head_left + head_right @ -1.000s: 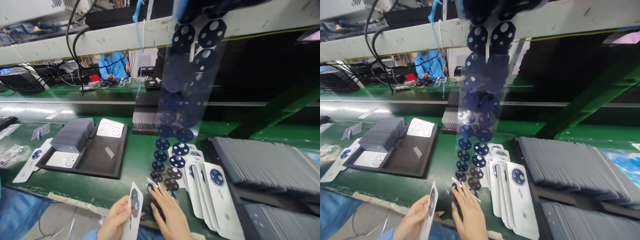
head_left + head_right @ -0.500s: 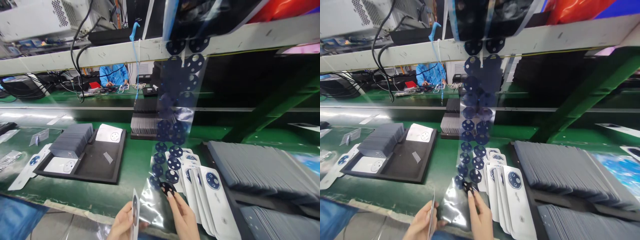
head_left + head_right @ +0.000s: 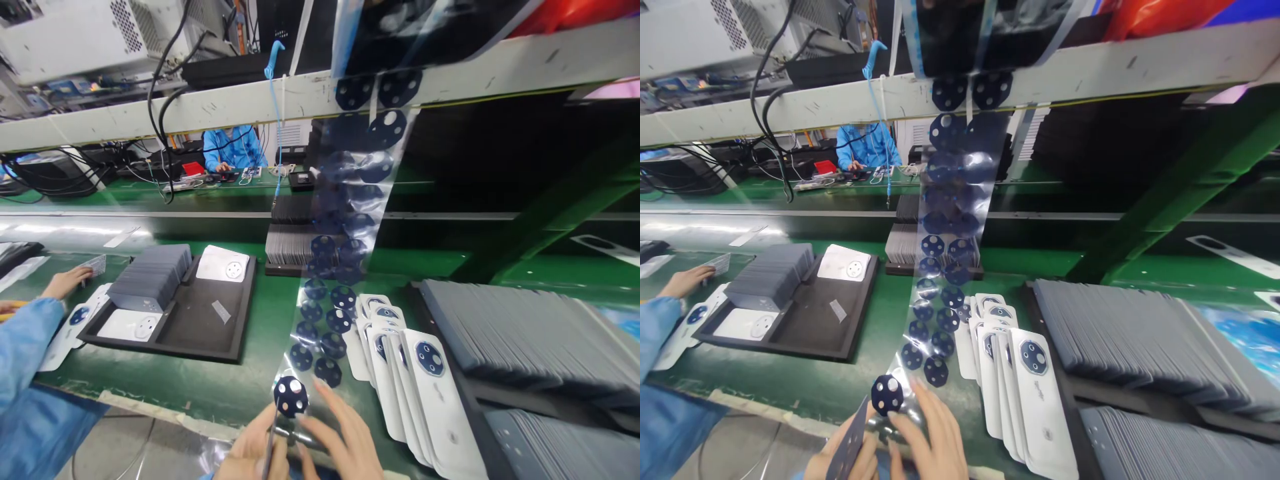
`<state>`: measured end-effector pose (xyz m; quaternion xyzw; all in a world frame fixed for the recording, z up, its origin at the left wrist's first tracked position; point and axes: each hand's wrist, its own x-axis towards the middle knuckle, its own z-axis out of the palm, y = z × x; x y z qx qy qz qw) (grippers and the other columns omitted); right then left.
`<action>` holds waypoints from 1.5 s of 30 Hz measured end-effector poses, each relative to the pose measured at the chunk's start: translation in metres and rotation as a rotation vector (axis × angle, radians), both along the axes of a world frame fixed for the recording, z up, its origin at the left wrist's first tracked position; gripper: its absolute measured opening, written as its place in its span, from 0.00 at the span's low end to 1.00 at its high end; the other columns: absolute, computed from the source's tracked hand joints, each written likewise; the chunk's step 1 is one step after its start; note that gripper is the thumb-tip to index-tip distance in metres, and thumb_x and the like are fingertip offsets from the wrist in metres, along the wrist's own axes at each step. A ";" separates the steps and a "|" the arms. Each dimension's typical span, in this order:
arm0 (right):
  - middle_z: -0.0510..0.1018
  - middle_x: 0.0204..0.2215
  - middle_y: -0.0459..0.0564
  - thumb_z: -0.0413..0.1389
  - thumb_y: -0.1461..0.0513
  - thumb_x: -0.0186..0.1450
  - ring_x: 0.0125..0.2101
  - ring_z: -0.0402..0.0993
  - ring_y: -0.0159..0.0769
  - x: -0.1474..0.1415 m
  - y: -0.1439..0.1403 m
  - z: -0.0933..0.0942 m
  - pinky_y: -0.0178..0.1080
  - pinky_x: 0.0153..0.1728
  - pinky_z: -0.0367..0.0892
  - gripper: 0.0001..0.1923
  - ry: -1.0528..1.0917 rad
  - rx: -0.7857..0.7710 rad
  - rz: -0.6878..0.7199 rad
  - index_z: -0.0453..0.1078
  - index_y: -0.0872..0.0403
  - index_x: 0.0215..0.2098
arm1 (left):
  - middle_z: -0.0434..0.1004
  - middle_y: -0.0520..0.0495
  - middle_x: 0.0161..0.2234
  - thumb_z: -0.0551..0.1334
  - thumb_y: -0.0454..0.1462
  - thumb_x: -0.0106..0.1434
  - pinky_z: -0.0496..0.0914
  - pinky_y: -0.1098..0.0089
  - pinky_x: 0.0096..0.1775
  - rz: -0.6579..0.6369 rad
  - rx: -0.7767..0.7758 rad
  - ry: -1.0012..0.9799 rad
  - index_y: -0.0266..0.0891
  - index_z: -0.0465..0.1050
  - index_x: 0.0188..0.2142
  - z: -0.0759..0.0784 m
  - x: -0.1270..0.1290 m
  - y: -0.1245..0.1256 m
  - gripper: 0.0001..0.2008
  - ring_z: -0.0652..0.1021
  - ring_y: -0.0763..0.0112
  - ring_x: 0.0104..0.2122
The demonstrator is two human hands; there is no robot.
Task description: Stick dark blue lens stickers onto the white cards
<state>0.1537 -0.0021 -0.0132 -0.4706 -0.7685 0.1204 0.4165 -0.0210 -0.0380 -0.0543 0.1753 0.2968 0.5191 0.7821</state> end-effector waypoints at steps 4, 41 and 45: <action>0.72 0.60 0.57 0.58 0.59 0.64 0.58 0.71 0.48 0.016 0.020 0.013 0.46 0.54 0.72 0.21 0.127 -0.326 0.169 0.69 0.49 0.56 | 0.64 0.56 0.12 0.77 0.44 0.45 0.49 0.75 0.15 -0.175 0.067 -0.104 0.44 0.79 0.49 0.008 0.001 0.009 0.31 0.58 0.80 0.10; 0.80 0.25 0.48 0.72 0.50 0.48 0.29 0.78 0.38 0.000 0.019 0.034 0.35 0.34 0.76 0.18 0.969 -0.817 -0.198 0.75 0.53 0.28 | 0.79 0.36 0.52 0.55 0.54 0.69 0.68 0.63 0.54 0.263 0.130 0.901 0.39 0.65 0.55 0.040 0.064 0.009 0.25 0.78 0.56 0.51; 0.81 0.25 0.47 0.72 0.51 0.49 0.29 0.78 0.36 0.000 0.019 0.034 0.32 0.34 0.75 0.17 0.975 -0.823 -0.196 0.75 0.52 0.28 | 0.79 0.36 0.51 0.55 0.54 0.69 0.69 0.64 0.51 0.263 0.134 0.925 0.38 0.66 0.54 0.039 0.063 0.009 0.24 0.79 0.57 0.49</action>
